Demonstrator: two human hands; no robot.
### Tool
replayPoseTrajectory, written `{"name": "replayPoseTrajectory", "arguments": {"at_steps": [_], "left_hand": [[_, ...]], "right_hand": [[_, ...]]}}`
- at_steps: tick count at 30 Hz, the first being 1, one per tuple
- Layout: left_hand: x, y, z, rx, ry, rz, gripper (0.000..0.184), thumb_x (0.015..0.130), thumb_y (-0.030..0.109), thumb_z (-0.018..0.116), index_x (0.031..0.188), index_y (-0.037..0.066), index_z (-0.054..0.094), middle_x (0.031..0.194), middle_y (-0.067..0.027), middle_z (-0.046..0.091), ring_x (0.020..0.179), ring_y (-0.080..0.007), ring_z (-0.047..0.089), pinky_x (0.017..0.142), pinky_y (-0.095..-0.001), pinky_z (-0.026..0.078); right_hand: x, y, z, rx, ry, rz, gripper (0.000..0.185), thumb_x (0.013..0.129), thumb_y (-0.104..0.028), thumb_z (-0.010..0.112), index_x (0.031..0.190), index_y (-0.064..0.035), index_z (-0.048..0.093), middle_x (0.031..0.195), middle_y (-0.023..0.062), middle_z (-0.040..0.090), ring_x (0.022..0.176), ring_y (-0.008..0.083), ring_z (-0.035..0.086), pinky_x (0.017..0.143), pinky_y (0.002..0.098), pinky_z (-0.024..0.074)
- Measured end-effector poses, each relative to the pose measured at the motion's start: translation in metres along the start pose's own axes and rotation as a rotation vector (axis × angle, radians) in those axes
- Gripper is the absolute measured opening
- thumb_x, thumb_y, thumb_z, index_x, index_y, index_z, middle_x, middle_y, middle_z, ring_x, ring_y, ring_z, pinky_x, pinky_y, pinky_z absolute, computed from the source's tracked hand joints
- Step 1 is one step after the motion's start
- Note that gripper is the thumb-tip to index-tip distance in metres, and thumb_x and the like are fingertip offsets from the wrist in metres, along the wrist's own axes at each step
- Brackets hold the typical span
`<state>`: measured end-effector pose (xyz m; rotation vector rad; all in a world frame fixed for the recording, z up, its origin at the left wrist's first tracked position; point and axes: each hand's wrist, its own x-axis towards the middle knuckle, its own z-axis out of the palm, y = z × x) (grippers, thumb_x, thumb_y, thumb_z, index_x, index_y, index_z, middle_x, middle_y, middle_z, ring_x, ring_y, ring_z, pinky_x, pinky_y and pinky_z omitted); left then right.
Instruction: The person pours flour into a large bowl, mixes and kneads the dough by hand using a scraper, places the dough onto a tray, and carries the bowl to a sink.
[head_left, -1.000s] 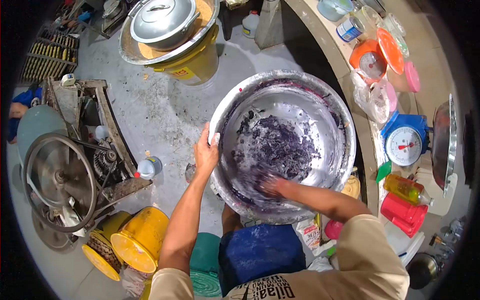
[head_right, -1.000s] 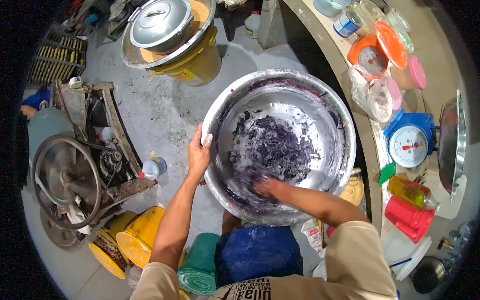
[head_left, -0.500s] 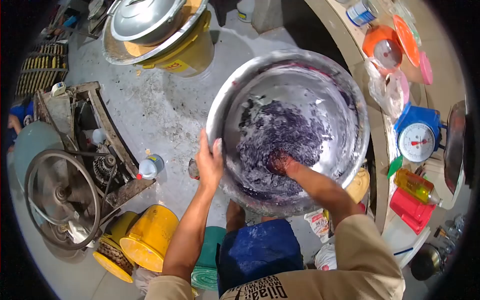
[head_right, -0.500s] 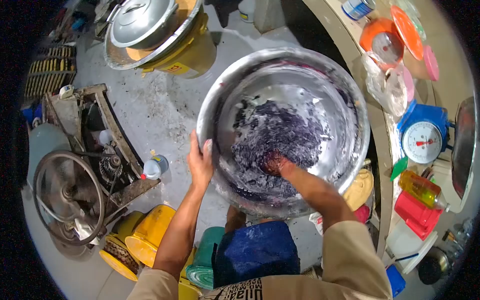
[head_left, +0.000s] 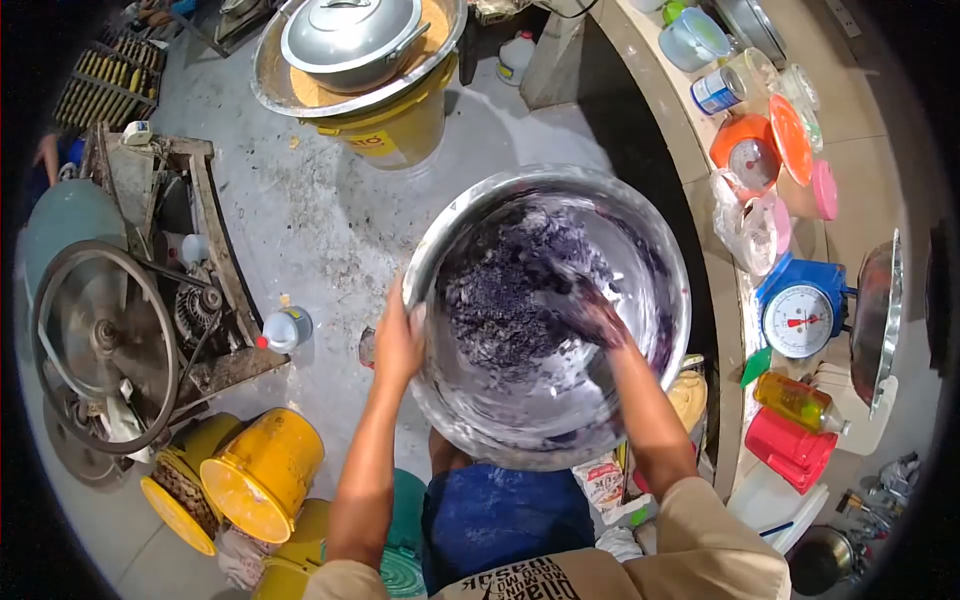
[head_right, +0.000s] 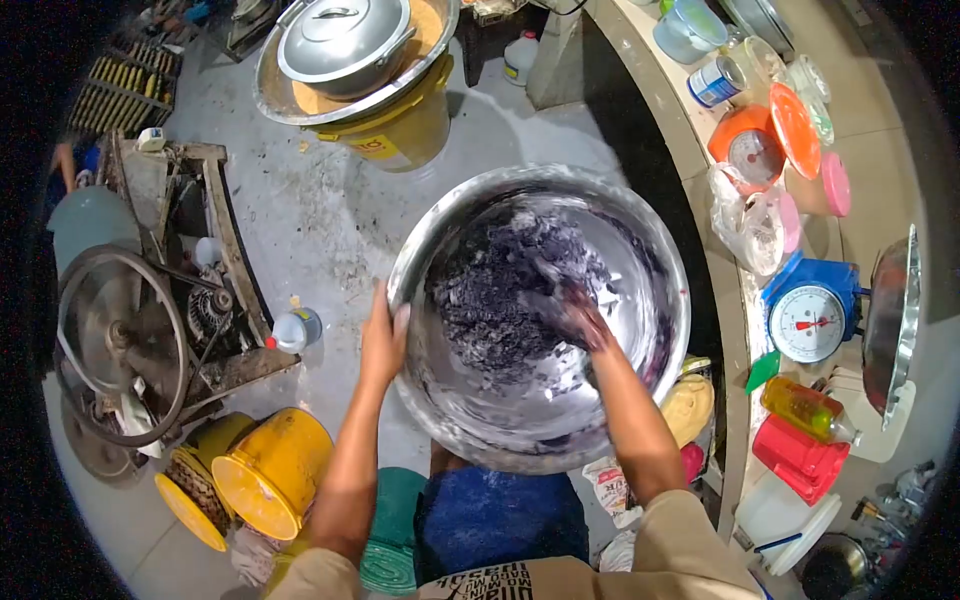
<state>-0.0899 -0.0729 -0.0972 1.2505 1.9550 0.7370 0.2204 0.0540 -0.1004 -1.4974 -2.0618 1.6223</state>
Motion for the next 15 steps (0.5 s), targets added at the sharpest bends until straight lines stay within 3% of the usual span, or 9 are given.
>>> {"name": "replayPoseTrajectory", "arguments": {"at_steps": [1, 2, 4, 7, 9, 10, 12, 15], "left_hand": [[-0.009, 0.001, -0.002, -0.048, -0.005, -0.063, 0.062, 0.1, 0.012, 0.059, 0.155, -0.001, 0.034, 0.144, -0.0322, 0.053, 0.128, -0.0455, 0.058, 0.107, -0.0447, 0.047], [-0.016, 0.002, -0.004, -0.1, -0.011, -0.123, 0.059, 0.101, 0.009, 0.057, 0.155, -0.001, 0.036, 0.144, -0.0311, 0.055, 0.129, -0.0434, 0.059, 0.107, -0.0421, 0.046], [-0.035, -0.021, 0.01, -0.124, 0.098, -0.007, 0.056, 0.102, 0.008, 0.055, 0.154, -0.002, 0.038, 0.143, -0.0283, 0.057, 0.128, -0.0369, 0.061, 0.107, -0.0388, 0.046], [-0.03, -0.027, 0.019, -0.283, 0.111, -0.012, 0.052, 0.103, 0.006, 0.055, 0.153, -0.002, 0.041, 0.141, -0.0247, 0.061, 0.127, -0.0275, 0.062, 0.106, -0.0352, 0.046], [-0.018, -0.021, 0.021, -0.355, 0.088, -0.028, 0.052, 0.103, 0.006, 0.056, 0.153, -0.002, 0.043, 0.141, -0.0236, 0.062, 0.126, -0.0239, 0.062, 0.106, -0.0336, 0.046], [-0.008, -0.02, 0.023, -0.356, 0.085, -0.014, 0.052, 0.103, 0.006, 0.057, 0.153, -0.002, 0.044, 0.141, -0.0236, 0.062, 0.125, -0.0233, 0.062, 0.105, -0.033, 0.046], [0.012, -0.02, 0.028, -0.348, 0.072, 0.003, 0.053, 0.102, 0.007, 0.059, 0.152, -0.003, 0.044, 0.141, -0.0238, 0.062, 0.125, -0.0228, 0.062, 0.105, -0.0321, 0.046], [0.021, -0.015, 0.033, -0.396, 0.04, -0.055, 0.052, 0.102, 0.009, 0.061, 0.15, -0.007, 0.045, 0.142, -0.0259, 0.06, 0.129, -0.025, 0.06, 0.106, -0.0317, 0.045]], "right_hand": [[-0.004, 0.002, -0.001, 0.024, 0.051, 0.113, 0.069, 0.091, -0.037, 0.075, 0.152, -0.0143, 0.051, 0.153, 0.0196, 0.051, 0.142, 0.0338, 0.048, 0.12, 0.0419, 0.0359], [-0.017, 0.021, -0.007, -0.089, 0.108, 0.15, 0.068, 0.092, -0.037, 0.075, 0.151, -0.011, 0.052, 0.152, 0.0195, 0.052, 0.14, 0.0334, 0.049, 0.118, 0.0419, 0.0373], [-0.027, 0.052, -0.022, -0.011, 0.319, -0.001, 0.059, 0.094, -0.034, 0.074, 0.142, -0.0041, 0.059, 0.14, 0.0163, 0.063, 0.13, 0.0292, 0.058, 0.114, 0.0402, 0.041], [-0.012, 0.075, -0.051, 0.16, 0.386, 0.161, 0.061, 0.096, -0.038, 0.072, 0.143, -0.0018, 0.058, 0.142, 0.0121, 0.062, 0.131, 0.0245, 0.057, 0.115, 0.0377, 0.0396], [0.021, 0.109, -0.066, 0.518, 0.306, 0.072, 0.067, 0.099, -0.044, 0.067, 0.146, 0.0015, 0.054, 0.146, 0.01, 0.058, 0.135, 0.0206, 0.052, 0.117, 0.0355, 0.0361], [0.043, 0.115, -0.057, 0.678, 0.35, 0.198, 0.065, 0.101, -0.041, 0.063, 0.148, 0.0019, 0.052, 0.148, 0.011, 0.056, 0.136, 0.0204, 0.05, 0.119, 0.0349, 0.0342], [0.085, 0.092, -0.04, 0.797, 0.235, 0.21, 0.055, 0.105, -0.034, 0.059, 0.145, 0.0027, 0.053, 0.145, 0.0116, 0.058, 0.127, 0.0215, 0.057, 0.114, 0.034, 0.041], [0.137, 0.086, 0.018, 0.783, 0.002, 0.175, 0.055, 0.104, -0.034, 0.057, 0.146, 0.0015, 0.053, 0.146, 0.0117, 0.057, 0.129, 0.0222, 0.056, 0.115, 0.0354, 0.0401]]}}
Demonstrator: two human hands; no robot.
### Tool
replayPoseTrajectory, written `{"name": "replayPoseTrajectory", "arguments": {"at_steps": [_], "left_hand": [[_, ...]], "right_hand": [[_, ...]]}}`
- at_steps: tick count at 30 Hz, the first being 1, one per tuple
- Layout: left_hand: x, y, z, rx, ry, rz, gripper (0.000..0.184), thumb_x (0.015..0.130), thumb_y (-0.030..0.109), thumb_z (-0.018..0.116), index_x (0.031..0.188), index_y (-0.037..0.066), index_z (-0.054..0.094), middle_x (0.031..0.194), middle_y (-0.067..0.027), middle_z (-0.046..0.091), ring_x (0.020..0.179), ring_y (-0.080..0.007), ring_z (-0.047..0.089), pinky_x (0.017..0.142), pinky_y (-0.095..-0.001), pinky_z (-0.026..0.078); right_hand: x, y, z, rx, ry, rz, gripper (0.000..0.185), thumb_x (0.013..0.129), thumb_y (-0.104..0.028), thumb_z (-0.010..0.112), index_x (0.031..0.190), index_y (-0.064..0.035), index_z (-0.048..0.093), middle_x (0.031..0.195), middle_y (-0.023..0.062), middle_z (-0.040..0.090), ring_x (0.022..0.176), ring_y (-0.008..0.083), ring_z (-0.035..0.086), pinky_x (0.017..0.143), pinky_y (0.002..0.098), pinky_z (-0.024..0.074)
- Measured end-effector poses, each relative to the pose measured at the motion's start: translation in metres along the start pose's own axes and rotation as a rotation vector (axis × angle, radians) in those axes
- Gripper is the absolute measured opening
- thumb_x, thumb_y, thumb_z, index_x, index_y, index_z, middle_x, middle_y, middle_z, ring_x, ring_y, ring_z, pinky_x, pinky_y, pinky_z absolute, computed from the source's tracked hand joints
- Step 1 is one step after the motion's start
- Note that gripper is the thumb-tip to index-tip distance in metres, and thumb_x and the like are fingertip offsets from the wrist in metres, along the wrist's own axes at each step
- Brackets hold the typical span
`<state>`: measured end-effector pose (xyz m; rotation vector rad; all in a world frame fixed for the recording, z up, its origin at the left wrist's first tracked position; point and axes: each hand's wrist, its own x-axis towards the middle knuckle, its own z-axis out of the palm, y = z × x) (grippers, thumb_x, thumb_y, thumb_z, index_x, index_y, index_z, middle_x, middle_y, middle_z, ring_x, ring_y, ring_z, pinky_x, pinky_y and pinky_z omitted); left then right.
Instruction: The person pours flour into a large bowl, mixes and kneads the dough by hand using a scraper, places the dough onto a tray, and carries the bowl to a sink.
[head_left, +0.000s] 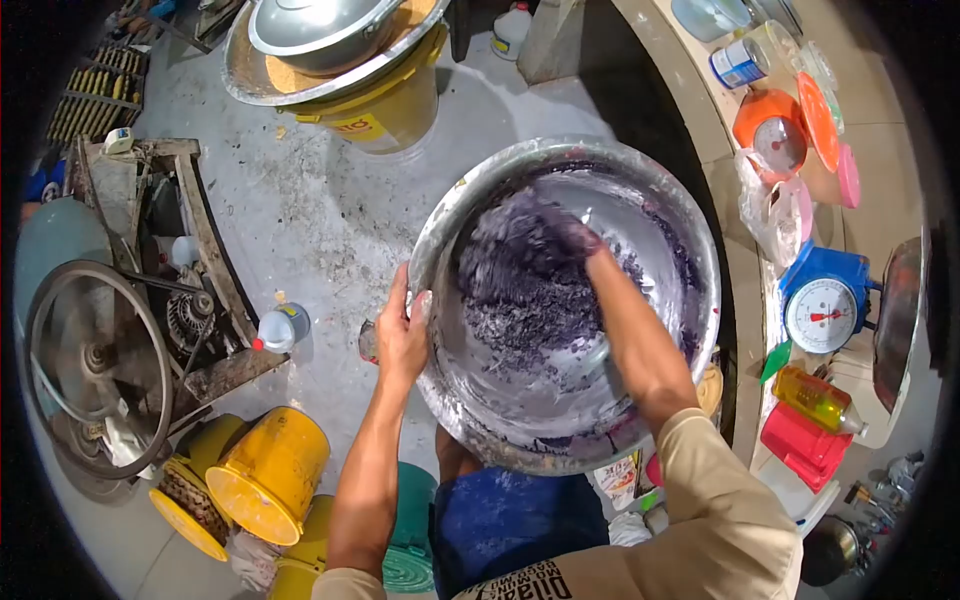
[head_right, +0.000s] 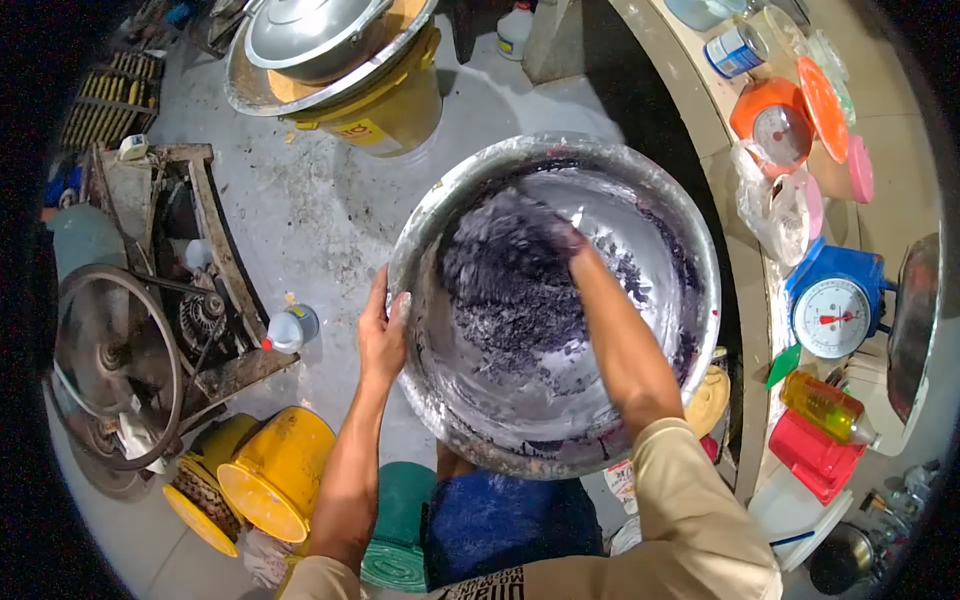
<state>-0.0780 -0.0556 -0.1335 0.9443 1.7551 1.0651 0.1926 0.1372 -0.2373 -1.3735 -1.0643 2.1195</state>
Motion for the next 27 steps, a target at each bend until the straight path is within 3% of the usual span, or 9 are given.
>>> {"name": "replayPoseTrajectory", "arguments": {"at_steps": [4, 8, 14, 16, 19, 22, 23, 25, 27], "left_hand": [[0.003, -0.02, 0.016, 0.055, 0.065, 0.084, 0.05, 0.102, 0.01, 0.062, 0.146, -0.009, 0.048, 0.144, -0.0284, 0.057, 0.134, -0.0301, 0.058, 0.11, -0.0346, 0.044], [0.007, -0.013, 0.016, 0.014, 0.055, 0.089, 0.051, 0.102, 0.009, 0.061, 0.147, -0.009, 0.047, 0.144, -0.0285, 0.058, 0.135, -0.0305, 0.057, 0.111, -0.0359, 0.043], [0.001, -0.009, 0.014, 0.095, 0.029, 0.12, 0.051, 0.103, 0.01, 0.059, 0.149, -0.008, 0.045, 0.142, -0.0285, 0.059, 0.132, -0.0294, 0.059, 0.109, -0.0359, 0.045], [0.0, -0.021, 0.019, 0.195, 0.066, 0.192, 0.052, 0.103, 0.011, 0.059, 0.15, -0.007, 0.044, 0.138, -0.0286, 0.062, 0.128, -0.0295, 0.063, 0.105, -0.0351, 0.048], [-0.003, -0.008, 0.023, 0.063, 0.063, 0.023, 0.054, 0.103, 0.011, 0.059, 0.151, -0.005, 0.043, 0.131, -0.0283, 0.066, 0.118, -0.029, 0.069, 0.097, -0.0333, 0.051], [-0.002, -0.011, 0.024, 0.136, 0.082, 0.117, 0.054, 0.103, 0.012, 0.059, 0.151, -0.005, 0.042, 0.125, -0.0291, 0.068, 0.11, -0.0284, 0.072, 0.09, -0.032, 0.053], [0.0, -0.007, 0.025, 0.134, 0.069, 0.057, 0.053, 0.104, 0.012, 0.059, 0.151, -0.007, 0.042, 0.132, -0.028, 0.065, 0.117, -0.0267, 0.067, 0.097, -0.0319, 0.05], [-0.002, 0.006, 0.026, 0.131, 0.042, -0.064, 0.052, 0.105, 0.012, 0.057, 0.151, -0.009, 0.042, 0.146, -0.0257, 0.057, 0.131, -0.0233, 0.058, 0.109, -0.0316, 0.043], [-0.004, -0.003, 0.026, 0.11, 0.035, -0.063, 0.052, 0.105, 0.013, 0.058, 0.15, -0.009, 0.043, 0.145, -0.0263, 0.057, 0.131, -0.0244, 0.058, 0.109, -0.0327, 0.043]], "right_hand": [[0.002, 0.058, 0.068, -0.458, -0.359, -0.211, 0.054, 0.104, -0.033, 0.055, 0.146, 0.0, 0.052, 0.147, 0.0119, 0.056, 0.131, 0.0231, 0.054, 0.116, 0.0372, 0.0389], [-0.084, 0.107, 0.086, -1.145, -0.499, -0.535, 0.053, 0.104, -0.032, 0.052, 0.147, -0.0015, 0.051, 0.149, 0.0121, 0.054, 0.134, 0.024, 0.052, 0.116, 0.0391, 0.0377], [-0.178, 0.145, 0.023, -1.549, -0.631, -0.21, 0.053, 0.103, -0.031, 0.048, 0.148, -0.0038, 0.05, 0.151, 0.0124, 0.052, 0.137, 0.0253, 0.049, 0.118, 0.0418, 0.0359], [-0.16, 0.146, 0.015, -1.662, -0.595, -0.116, 0.053, 0.103, -0.031, 0.047, 0.148, -0.0045, 0.05, 0.152, 0.0125, 0.052, 0.138, 0.0257, 0.049, 0.118, 0.0427, 0.0353], [-0.12, 0.151, 0.013, -1.773, -0.479, -0.004, 0.053, 0.103, -0.03, 0.045, 0.149, -0.0057, 0.05, 0.153, 0.0126, 0.051, 0.14, 0.0264, 0.047, 0.119, 0.0441, 0.0344], [-0.094, 0.149, 0.032, -1.808, -0.274, 0.153, 0.053, 0.102, -0.03, 0.043, 0.149, -0.0068, 0.049, 0.154, 0.0127, 0.05, 0.142, 0.0271, 0.046, 0.12, 0.0455, 0.0335], [-0.087, 0.147, 0.041, -1.788, -0.178, 0.209, 0.053, 0.102, -0.029, 0.042, 0.15, -0.0072, 0.049, 0.154, 0.0128, 0.05, 0.142, 0.0273, 0.046, 0.12, 0.0459, 0.0332], [-0.076, 0.151, 0.067, -1.6, 0.039, 0.299, 0.053, 0.102, -0.029, 0.041, 0.15, -0.008, 0.049, 0.155, 0.0129, 0.049, 0.144, 0.0277, 0.045, 0.12, 0.0468, 0.0326], [-0.074, 0.146, 0.09, -1.123, 0.251, 0.283, 0.053, 0.1, -0.03, 0.05, 0.149, -0.0098, 0.051, 0.152, 0.0161, 0.052, 0.139, 0.0334, 0.049, 0.116, 0.0478, 0.0374]]}}
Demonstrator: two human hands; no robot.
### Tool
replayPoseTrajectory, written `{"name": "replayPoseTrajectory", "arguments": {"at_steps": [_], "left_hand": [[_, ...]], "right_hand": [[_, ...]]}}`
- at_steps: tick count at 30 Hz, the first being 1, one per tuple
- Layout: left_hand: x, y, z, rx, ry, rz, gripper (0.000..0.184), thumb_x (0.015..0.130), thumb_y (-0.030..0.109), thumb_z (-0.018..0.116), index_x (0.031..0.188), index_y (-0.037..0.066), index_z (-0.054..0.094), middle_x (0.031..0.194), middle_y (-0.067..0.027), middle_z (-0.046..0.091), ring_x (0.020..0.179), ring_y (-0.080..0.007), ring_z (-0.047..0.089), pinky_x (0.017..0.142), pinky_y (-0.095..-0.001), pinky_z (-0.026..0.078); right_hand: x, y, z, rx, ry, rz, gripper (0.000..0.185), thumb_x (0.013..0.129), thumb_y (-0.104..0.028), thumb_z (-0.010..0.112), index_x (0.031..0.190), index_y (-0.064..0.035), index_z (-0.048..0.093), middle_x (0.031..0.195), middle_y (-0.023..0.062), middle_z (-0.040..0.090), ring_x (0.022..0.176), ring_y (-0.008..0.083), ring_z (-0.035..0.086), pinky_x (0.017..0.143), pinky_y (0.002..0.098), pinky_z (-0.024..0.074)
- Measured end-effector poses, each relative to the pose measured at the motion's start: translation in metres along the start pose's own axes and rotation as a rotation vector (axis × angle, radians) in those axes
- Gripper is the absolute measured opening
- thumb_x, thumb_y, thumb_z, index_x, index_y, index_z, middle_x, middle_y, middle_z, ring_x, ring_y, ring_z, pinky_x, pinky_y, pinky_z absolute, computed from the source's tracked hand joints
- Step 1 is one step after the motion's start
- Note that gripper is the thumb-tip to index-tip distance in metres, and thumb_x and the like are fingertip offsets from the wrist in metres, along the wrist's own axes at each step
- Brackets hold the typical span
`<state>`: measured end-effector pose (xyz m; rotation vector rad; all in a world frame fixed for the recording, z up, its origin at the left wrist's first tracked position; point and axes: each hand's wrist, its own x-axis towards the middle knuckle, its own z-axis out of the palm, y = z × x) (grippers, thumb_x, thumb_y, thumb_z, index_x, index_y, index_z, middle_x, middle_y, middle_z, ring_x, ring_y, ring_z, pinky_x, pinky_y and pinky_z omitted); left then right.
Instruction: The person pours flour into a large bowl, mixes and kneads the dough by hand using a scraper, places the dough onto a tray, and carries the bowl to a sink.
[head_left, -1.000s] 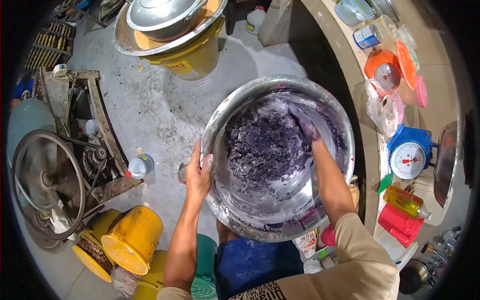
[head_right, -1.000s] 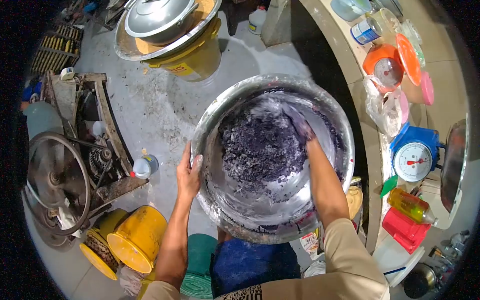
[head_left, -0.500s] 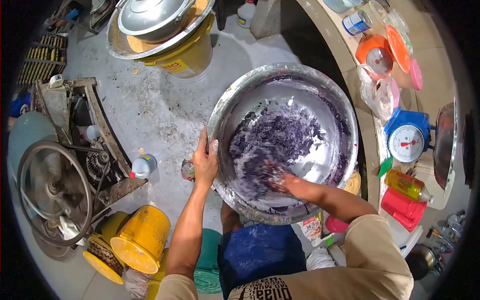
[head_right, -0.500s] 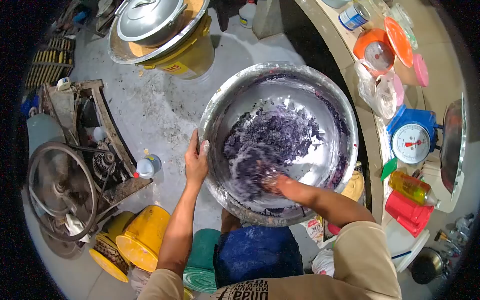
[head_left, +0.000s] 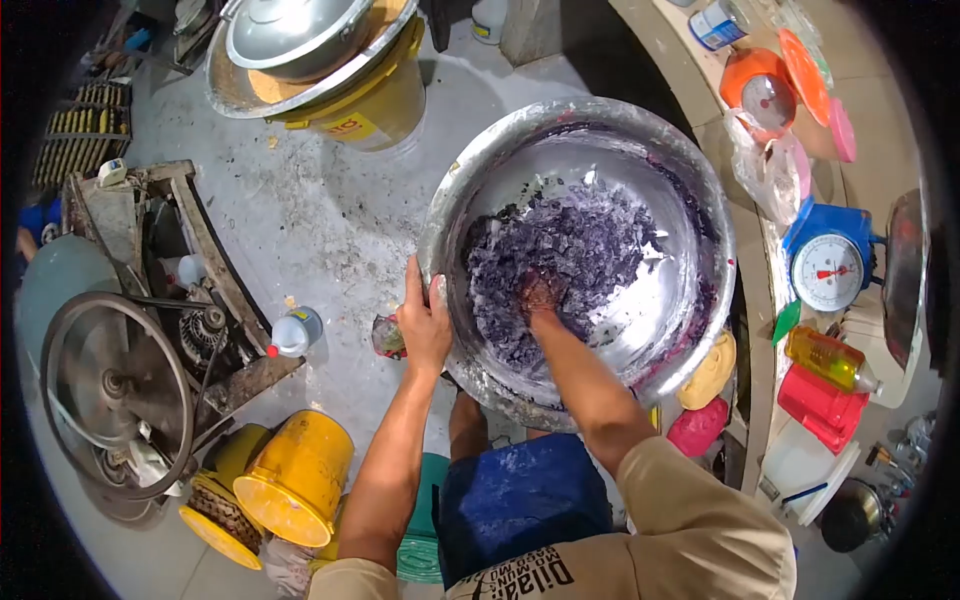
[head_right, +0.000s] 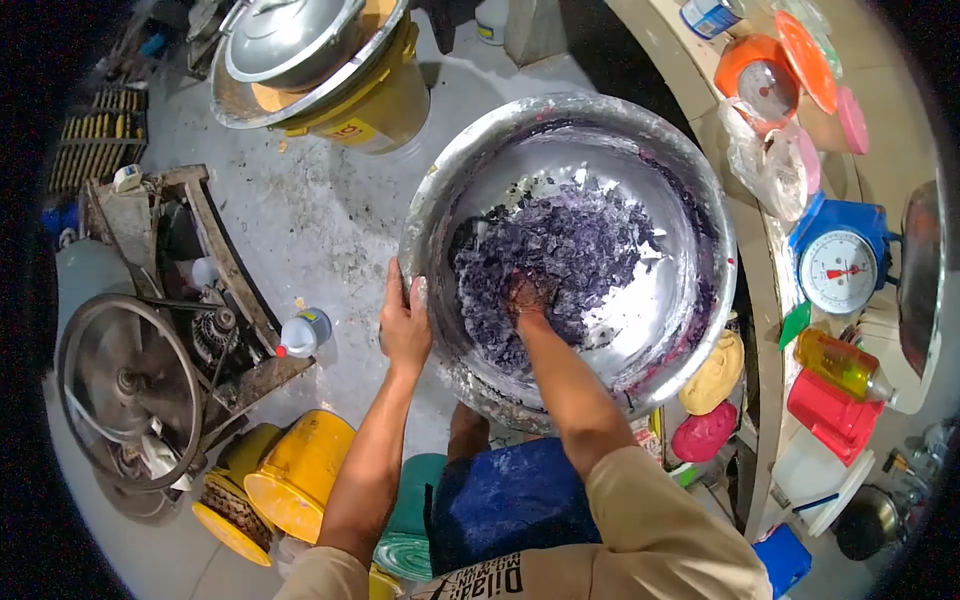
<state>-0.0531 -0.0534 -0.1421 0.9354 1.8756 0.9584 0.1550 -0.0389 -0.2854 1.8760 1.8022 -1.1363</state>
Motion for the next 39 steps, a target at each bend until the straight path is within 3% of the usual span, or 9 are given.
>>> {"name": "replayPoseTrajectory", "arguments": {"at_steps": [1, 4, 8, 9, 14, 18, 27, 32, 39], "left_hand": [[-0.002, -0.004, -0.001, -0.01, -0.006, 0.005, 0.052, 0.105, 0.013, 0.058, 0.15, -0.009, 0.043, 0.144, -0.0266, 0.058, 0.131, -0.025, 0.058, 0.109, -0.0332, 0.043], [0.004, -0.006, -0.002, 0.177, 0.133, 0.334, 0.049, 0.103, 0.016, 0.06, 0.146, -0.004, 0.049, 0.124, -0.0324, 0.067, 0.111, -0.0357, 0.071, 0.092, -0.038, 0.054], [0.006, -0.011, -0.005, 0.073, 0.103, 0.243, 0.049, 0.103, 0.014, 0.06, 0.147, -0.003, 0.049, 0.13, -0.0309, 0.065, 0.117, -0.0366, 0.069, 0.098, -0.0393, 0.052], [0.005, -0.013, -0.004, 0.023, 0.08, 0.206, 0.05, 0.103, 0.012, 0.06, 0.148, -0.003, 0.048, 0.136, -0.0289, 0.063, 0.124, -0.0336, 0.065, 0.102, -0.0374, 0.049], [0.006, -0.005, -0.003, -0.079, 0.006, 0.157, 0.053, 0.104, 0.011, 0.059, 0.152, -0.004, 0.044, 0.145, -0.0259, 0.057, 0.131, -0.0268, 0.058, 0.11, -0.0347, 0.043], [0.022, -0.006, 0.002, -0.15, -0.054, 0.161, 0.055, 0.104, 0.013, 0.06, 0.153, -0.007, 0.041, 0.148, -0.0232, 0.055, 0.133, -0.025, 0.055, 0.112, -0.0338, 0.04], [0.029, 0.005, 0.017, 0.002, -0.002, 0.089, 0.051, 0.104, 0.018, 0.062, 0.147, -0.005, 0.05, 0.14, -0.0213, 0.063, 0.123, -0.0216, 0.062, 0.104, -0.0332, 0.047], [0.024, 0.017, 0.007, 0.05, 0.034, 0.141, 0.047, 0.101, 0.014, 0.064, 0.144, -0.001, 0.054, 0.135, -0.0246, 0.065, 0.123, -0.0288, 0.066, 0.102, -0.0359, 0.05], [0.027, 0.001, 0.002, 0.135, 0.07, 0.337, 0.049, 0.102, 0.012, 0.06, 0.148, -0.001, 0.05, 0.126, -0.0291, 0.068, 0.115, -0.0348, 0.07, 0.095, -0.0395, 0.053]], "right_hand": [[-0.003, -0.02, -0.01, -0.196, -0.07, 0.036, 0.052, 0.1, -0.025, 0.052, 0.149, -0.009, 0.051, 0.15, 0.016, 0.053, 0.137, 0.0315, 0.05, 0.114, 0.0439, 0.0394], [0.004, 0.032, 0.012, 0.405, 0.06, -0.138, 0.057, 0.095, -0.022, 0.066, 0.149, -0.0097, 0.052, 0.154, 0.0148, 0.05, 0.139, 0.0319, 0.049, 0.113, 0.0453, 0.0425], [-0.064, 0.106, 0.002, 1.266, -0.021, -0.404, 0.035, 0.101, -0.014, 0.064, 0.136, -0.0074, 0.06, 0.133, 0.0084, 0.065, 0.118, 0.0242, 0.064, 0.097, 0.0387, 0.0553], [-0.078, 0.11, -0.028, 0.952, 0.051, -0.535, 0.033, 0.101, -0.014, 0.063, 0.134, -0.0073, 0.06, 0.13, 0.0081, 0.066, 0.113, 0.0234, 0.066, 0.094, 0.0376, 0.0568], [-0.091, 0.16, -0.139, 1.022, 0.314, -0.298, 0.027, 0.101, -0.017, 0.065, 0.126, -0.0065, 0.064, 0.122, 0.0087, 0.069, 0.102, 0.0182, 0.069, 0.086, 0.0336, 0.0594], [0.017, 0.156, -0.144, 1.076, 0.393, -0.314, 0.026, 0.101, -0.018, 0.065, 0.124, -0.0063, 0.065, 0.121, 0.0079, 0.069, 0.103, 0.0176, 0.068, 0.09, 0.0338, 0.0578], [0.074, 0.001, -0.055, 1.031, -0.11, -0.815, 0.023, 0.101, -0.021, 0.065, 0.119, -0.006, 0.069, 0.117, 0.006, 0.07, 0.105, 0.0163, 0.065, 0.098, 0.0343, 0.0543], [-0.004, 0.016, -0.03, 0.028, 0.171, -1.126, 0.039, 0.1, -0.031, 0.061, 0.129, -0.0064, 0.067, 0.133, 0.0128, 0.065, 0.12, 0.0276, 0.062, 0.107, 0.0411, 0.0478], [-0.095, 0.105, -0.014, -0.374, -0.321, -0.805, 0.047, 0.102, -0.035, 0.045, 0.14, -0.01, 0.059, 0.146, 0.014, 0.055, 0.133, 0.0329, 0.051, 0.116, 0.0485, 0.0365]]}}
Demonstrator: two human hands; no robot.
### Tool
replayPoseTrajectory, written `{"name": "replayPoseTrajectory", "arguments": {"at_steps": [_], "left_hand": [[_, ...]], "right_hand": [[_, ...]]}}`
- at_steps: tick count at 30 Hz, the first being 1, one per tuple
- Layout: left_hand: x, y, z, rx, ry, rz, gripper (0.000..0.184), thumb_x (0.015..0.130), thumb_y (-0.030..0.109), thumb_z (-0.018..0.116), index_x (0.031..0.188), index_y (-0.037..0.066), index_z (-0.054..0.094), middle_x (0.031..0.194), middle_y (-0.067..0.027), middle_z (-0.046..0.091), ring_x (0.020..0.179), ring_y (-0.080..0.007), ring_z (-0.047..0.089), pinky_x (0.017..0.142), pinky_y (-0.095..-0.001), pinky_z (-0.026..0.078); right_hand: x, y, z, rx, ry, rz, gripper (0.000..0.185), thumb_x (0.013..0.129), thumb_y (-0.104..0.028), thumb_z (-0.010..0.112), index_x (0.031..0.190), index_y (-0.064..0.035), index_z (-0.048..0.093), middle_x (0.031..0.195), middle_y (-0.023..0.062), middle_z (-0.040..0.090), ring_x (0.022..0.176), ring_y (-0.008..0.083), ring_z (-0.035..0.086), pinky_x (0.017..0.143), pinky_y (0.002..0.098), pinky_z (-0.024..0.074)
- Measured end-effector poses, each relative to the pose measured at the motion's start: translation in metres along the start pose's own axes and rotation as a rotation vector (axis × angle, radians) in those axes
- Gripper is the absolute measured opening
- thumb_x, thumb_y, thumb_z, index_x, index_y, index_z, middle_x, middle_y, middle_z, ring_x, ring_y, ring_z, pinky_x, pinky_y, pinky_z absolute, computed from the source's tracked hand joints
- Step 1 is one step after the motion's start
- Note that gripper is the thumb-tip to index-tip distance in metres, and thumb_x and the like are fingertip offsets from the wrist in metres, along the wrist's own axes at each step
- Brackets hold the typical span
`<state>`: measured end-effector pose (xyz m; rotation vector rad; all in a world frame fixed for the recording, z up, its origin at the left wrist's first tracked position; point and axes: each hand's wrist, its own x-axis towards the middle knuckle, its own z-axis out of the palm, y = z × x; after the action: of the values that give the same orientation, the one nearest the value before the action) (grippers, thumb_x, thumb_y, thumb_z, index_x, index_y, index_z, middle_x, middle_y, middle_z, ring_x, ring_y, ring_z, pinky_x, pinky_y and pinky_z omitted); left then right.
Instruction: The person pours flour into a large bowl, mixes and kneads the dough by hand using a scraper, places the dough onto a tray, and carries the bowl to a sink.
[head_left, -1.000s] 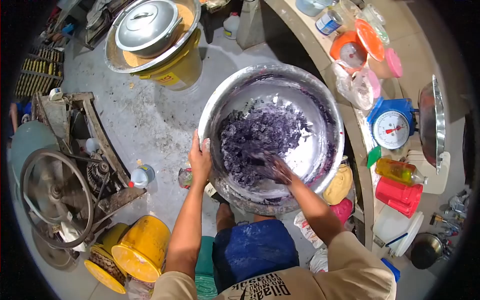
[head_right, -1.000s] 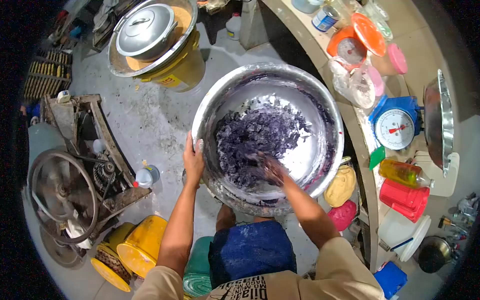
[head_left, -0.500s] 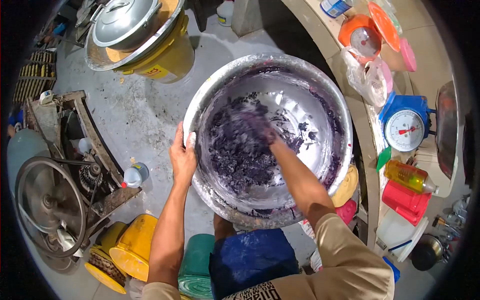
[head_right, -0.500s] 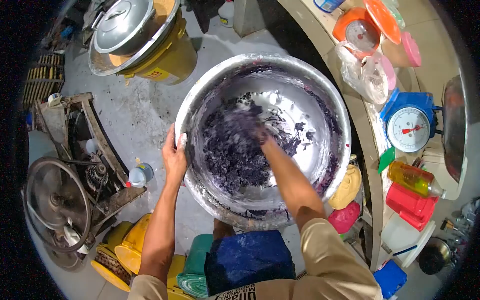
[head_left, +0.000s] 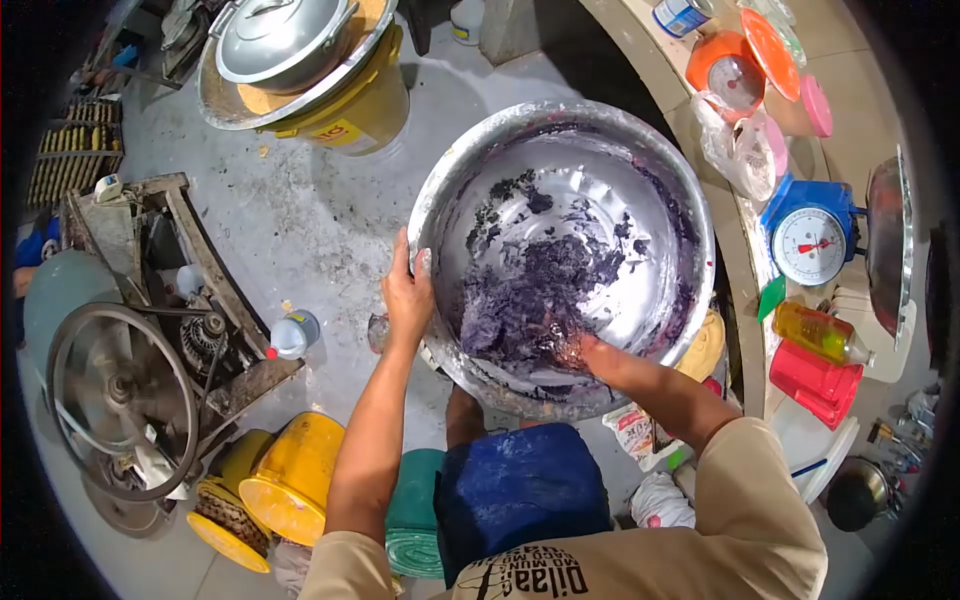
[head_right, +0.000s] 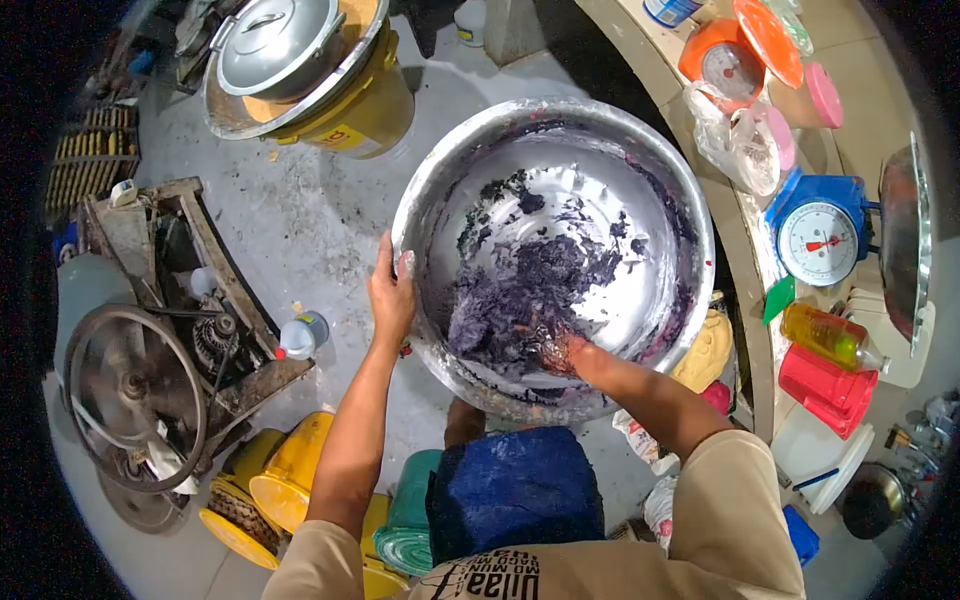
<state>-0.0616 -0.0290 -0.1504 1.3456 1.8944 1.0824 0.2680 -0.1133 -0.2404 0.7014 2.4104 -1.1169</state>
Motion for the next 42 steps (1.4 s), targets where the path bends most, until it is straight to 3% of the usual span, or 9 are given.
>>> {"name": "replayPoseTrajectory", "arguments": {"at_steps": [11, 14, 18, 25, 27, 30, 35, 39, 42], "left_hand": [[0.006, 0.0, 0.005, 0.05, -0.067, -0.061, 0.05, 0.103, 0.018, 0.06, 0.15, 0.006, 0.049, 0.106, -0.0333, 0.069, 0.095, -0.0456, 0.071, 0.079, -0.04, 0.055], [0.068, 0.028, 0.029, 0.124, -0.218, -0.044, 0.052, 0.102, 0.026, 0.061, 0.151, 0.015, 0.049, 0.102, -0.0312, 0.07, 0.091, -0.0487, 0.067, 0.078, -0.0467, 0.054], [0.119, 0.026, 0.043, 0.054, -0.271, 0.176, 0.058, 0.101, 0.033, 0.061, 0.153, 0.014, 0.044, 0.121, -0.0259, 0.067, 0.107, -0.0467, 0.064, 0.09, -0.0522, 0.05], [-0.002, -0.007, -0.045, 0.064, -0.287, -0.109, 0.058, 0.103, 0.025, 0.059, 0.152, 0.001, 0.041, 0.136, -0.0321, 0.059, 0.127, -0.0469, 0.058, 0.105, -0.0459, 0.047], [-0.032, -0.002, -0.054, -0.011, -0.194, -0.15, 0.055, 0.104, 0.019, 0.058, 0.152, 0.0, 0.042, 0.14, -0.0308, 0.058, 0.131, -0.0427, 0.058, 0.108, -0.043, 0.045], [-0.042, 0.015, -0.051, -0.123, -0.062, -0.143, 0.05, 0.104, 0.009, 0.057, 0.151, -0.002, 0.046, 0.144, -0.0276, 0.058, 0.133, -0.0321, 0.058, 0.108, -0.0377, 0.045], [-0.01, 0.007, -0.034, -0.142, -0.089, -0.256, 0.047, 0.103, 0.009, 0.059, 0.148, 0.0, 0.052, 0.139, -0.0246, 0.063, 0.131, -0.0276, 0.061, 0.106, -0.0354, 0.046], [-0.006, -0.002, -0.018, -0.119, -0.033, -0.239, 0.045, 0.102, 0.009, 0.06, 0.146, 0.001, 0.054, 0.132, -0.0238, 0.067, 0.125, -0.0272, 0.065, 0.104, -0.0356, 0.048], [-0.007, -0.002, -0.016, -0.026, -0.04, -0.201, 0.044, 0.101, 0.009, 0.061, 0.144, 0.0, 0.055, 0.135, -0.0247, 0.065, 0.127, -0.0324, 0.064, 0.102, -0.0371, 0.05]], "right_hand": [[0.074, 0.043, -0.022, -0.136, -0.361, 0.327, 0.056, 0.102, -0.031, 0.038, 0.155, -0.0167, 0.044, 0.165, 0.0155, 0.035, 0.149, 0.0415, 0.035, 0.122, 0.0657, 0.0199], [0.116, 0.057, 0.005, -0.143, 0.015, 0.722, 0.056, 0.099, -0.036, 0.044, 0.151, -0.0151, 0.05, 0.157, 0.016, 0.046, 0.146, 0.0416, 0.039, 0.121, 0.0644, 0.0238], [0.153, 0.019, -0.055, 0.062, -0.022, 1.015, 0.066, 0.103, -0.043, 0.043, 0.16, -0.0105, 0.037, 0.166, 0.0167, 0.032, 0.153, 0.0373, 0.029, 0.122, 0.058, 0.0265], [0.034, -0.048, -0.178, 0.467, 0.372, 0.404, 0.069, 0.094, -0.044, 0.07, 0.152, -0.0126, 0.049, 0.152, 0.0177, 0.051, 0.141, 0.0358, 0.047, 0.117, 0.0417, 0.0392], [-0.005, -0.047, -0.2, 0.559, 0.606, 0.176, 0.059, 0.091, -0.021, 0.078, 0.145, -0.014, 0.055, 0.141, 0.0147, 0.059, 0.134, 0.0343, 0.053, 0.115, 0.0404, 0.0428], [-0.03, -0.007, -0.208, 1.229, 0.7, 0.319, 0.055, 0.093, -0.02, 0.077, 0.143, -0.0073, 0.057, 0.144, 0.0106, 0.058, 0.131, 0.0297, 0.056, 0.113, 0.04, 0.0448], [0.052, 0.121, -0.234, 0.836, 1.026, 0.313, 0.066, 0.095, -0.036, 0.073, 0.149, -0.0056, 0.052, 0.152, 0.0128, 0.052, 0.131, 0.0336, 0.056, 0.114, 0.0466, 0.0427], [0.118, 0.107, -0.233, 1.058, 0.458, 0.0, 0.071, 0.093, -0.043, 0.073, 0.151, -0.0068, 0.05, 0.154, 0.0142, 0.051, 0.133, 0.0351, 0.055, 0.115, 0.0489, 0.0416], [0.092, 0.045, -0.192, 0.502, 0.549, 0.025, 0.077, 0.09, -0.05, 0.074, 0.151, -0.0086, 0.051, 0.153, 0.0149, 0.052, 0.135, 0.0356, 0.054, 0.115, 0.0497, 0.041]]}}
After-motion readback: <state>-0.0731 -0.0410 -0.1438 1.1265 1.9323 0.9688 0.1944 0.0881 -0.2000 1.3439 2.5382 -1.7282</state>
